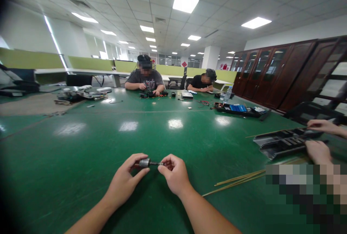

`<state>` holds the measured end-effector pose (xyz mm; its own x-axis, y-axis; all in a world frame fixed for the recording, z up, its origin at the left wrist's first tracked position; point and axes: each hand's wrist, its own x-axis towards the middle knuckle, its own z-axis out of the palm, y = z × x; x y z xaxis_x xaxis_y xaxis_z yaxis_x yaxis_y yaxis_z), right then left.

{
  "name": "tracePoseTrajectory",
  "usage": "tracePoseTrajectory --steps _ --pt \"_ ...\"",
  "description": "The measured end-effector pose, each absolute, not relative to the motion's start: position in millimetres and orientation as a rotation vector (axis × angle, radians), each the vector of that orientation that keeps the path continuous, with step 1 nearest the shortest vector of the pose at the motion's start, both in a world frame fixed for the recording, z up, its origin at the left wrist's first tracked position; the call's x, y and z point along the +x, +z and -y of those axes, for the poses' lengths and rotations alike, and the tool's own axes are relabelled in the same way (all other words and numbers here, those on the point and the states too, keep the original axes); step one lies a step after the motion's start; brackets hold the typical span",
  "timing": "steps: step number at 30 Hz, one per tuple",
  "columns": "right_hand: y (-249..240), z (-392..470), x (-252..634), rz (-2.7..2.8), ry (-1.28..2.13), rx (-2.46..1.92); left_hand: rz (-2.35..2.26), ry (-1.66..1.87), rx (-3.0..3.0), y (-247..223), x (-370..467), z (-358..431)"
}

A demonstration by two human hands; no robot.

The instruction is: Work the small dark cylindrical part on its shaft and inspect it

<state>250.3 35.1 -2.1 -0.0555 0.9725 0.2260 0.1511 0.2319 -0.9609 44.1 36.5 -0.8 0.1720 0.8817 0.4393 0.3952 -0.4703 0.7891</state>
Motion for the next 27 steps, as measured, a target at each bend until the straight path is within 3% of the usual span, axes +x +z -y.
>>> tracePoseTrajectory --steps 27 --pt "-5.3 -36.2 252.4 1.450 0.976 -1.118 -1.217 1.304 1.938 -1.5 44.5 -36.2"
